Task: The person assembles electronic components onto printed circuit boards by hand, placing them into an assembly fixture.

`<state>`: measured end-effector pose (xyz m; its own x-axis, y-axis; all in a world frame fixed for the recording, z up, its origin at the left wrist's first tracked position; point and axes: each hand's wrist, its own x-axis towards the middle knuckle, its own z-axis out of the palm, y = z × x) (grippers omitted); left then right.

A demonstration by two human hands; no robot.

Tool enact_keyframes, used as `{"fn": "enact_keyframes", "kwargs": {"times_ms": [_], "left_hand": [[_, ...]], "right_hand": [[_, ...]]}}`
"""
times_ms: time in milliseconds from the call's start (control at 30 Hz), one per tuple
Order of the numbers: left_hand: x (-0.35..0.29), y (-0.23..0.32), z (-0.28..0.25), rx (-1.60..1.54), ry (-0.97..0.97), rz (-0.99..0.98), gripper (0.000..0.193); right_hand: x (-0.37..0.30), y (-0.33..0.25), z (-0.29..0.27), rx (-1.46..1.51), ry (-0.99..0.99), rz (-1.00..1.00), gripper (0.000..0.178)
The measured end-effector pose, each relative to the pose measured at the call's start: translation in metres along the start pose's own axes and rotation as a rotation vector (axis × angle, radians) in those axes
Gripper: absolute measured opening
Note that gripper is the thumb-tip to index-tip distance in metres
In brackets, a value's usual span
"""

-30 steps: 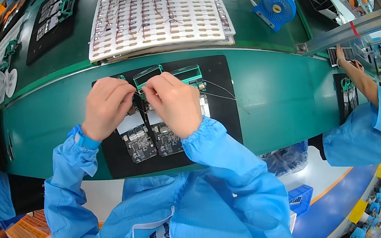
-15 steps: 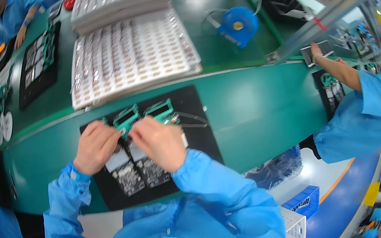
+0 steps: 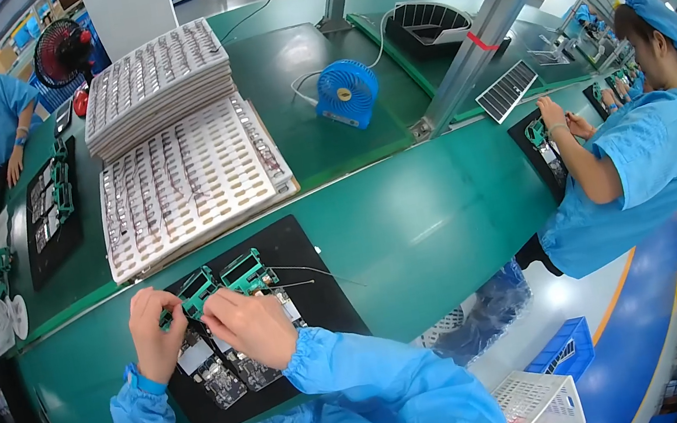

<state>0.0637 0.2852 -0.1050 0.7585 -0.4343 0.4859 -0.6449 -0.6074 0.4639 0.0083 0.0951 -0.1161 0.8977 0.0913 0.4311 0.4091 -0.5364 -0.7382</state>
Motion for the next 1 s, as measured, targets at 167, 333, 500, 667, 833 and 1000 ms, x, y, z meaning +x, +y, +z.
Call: {"fn": "enact_keyframes", "kwargs": {"times_ms": [167,333,500,667,833,1000], "left_hand": [[-0.001,0.047,-0.001,-0.064,0.036,0.076,0.020],[-0.010,0.069,0.005,-0.105,0.033,-0.042,0.019],[-0.013,0.092,0.016,-0.170,0.014,-0.094,0.017],[-0.020,0.107,0.019,-0.138,-0.021,-0.092,0.015],[-0.028,0.105,0.000,-0.036,-0.019,-0.052,0.019],[-0.073,0.055,-0.040,-0.012,0.186,-0.440,0.008]], "right_hand": [[-0.005,-0.009,-0.009,0.204,-0.040,0.053,0.011],[-0.016,-0.008,-0.025,0.321,-0.059,0.137,0.010],[-0.029,-0.005,-0.044,0.425,-0.029,0.229,0.011],[-0.039,-0.011,-0.063,0.591,-0.045,0.418,0.008],[-0.042,0.026,-0.095,0.296,0.118,0.205,0.010],[-0.026,0.092,-0.152,-0.109,0.147,0.213,0.011]]}}
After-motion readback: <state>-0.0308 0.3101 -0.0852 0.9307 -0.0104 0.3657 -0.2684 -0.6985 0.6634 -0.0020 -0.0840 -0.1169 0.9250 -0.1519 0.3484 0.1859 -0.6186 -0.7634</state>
